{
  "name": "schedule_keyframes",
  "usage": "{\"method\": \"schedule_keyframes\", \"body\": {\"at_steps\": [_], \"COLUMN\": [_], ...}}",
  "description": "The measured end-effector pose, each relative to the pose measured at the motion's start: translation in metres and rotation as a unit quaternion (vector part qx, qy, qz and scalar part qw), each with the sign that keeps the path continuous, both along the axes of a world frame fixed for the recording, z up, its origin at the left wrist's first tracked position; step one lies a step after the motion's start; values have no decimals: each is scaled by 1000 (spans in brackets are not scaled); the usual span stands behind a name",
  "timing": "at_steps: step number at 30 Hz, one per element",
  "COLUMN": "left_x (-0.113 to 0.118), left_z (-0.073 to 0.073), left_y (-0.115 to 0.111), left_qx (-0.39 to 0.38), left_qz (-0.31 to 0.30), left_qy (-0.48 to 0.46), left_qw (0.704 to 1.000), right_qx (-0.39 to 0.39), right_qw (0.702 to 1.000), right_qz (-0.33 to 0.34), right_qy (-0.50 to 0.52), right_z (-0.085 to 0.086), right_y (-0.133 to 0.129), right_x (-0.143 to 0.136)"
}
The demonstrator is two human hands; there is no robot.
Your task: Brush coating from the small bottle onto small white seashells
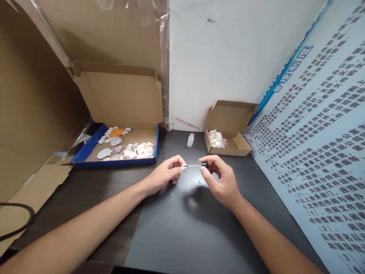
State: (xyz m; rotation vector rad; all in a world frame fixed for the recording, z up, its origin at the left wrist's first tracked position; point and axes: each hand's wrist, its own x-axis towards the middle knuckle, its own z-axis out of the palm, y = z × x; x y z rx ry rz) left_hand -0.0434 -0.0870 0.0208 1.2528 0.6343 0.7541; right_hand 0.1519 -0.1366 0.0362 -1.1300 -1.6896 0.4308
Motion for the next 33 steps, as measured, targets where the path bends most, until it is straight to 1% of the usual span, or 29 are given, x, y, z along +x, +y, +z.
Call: {"method": "schedule_keyframes", "body": {"at_steps": [4,8,12,17,21,28,33], "left_x": [0,1,1,1,1,1,1], "left_z": [0,1,1,0,0,2,5], "left_y": [0,0,0,0,1,-2,-4], "left_qx": [14,17,24,28,27,-27,-80], "left_qz": [1,-4,-2,2,6,0,-5], "left_qy": [5,6,14,9,5,-4,-32], "left_qw": [1000,1000,1000,1000,1000,1000,996], "right_qx": [7,-2,-6,-19,-34,-76,-81], "right_qw": [1000,1000,999,999,999,997,996], "right_qz": [-16,0,-33,-25,-36,-14,-4], "right_qy": [-5,-10,-7,-7,0,30,48], "right_z": [1,1,1,3,2,-4,-6], "right_y": [0,-1,0,1,0,2,4], "right_x": [0,0,0,1,3,1,2]}}
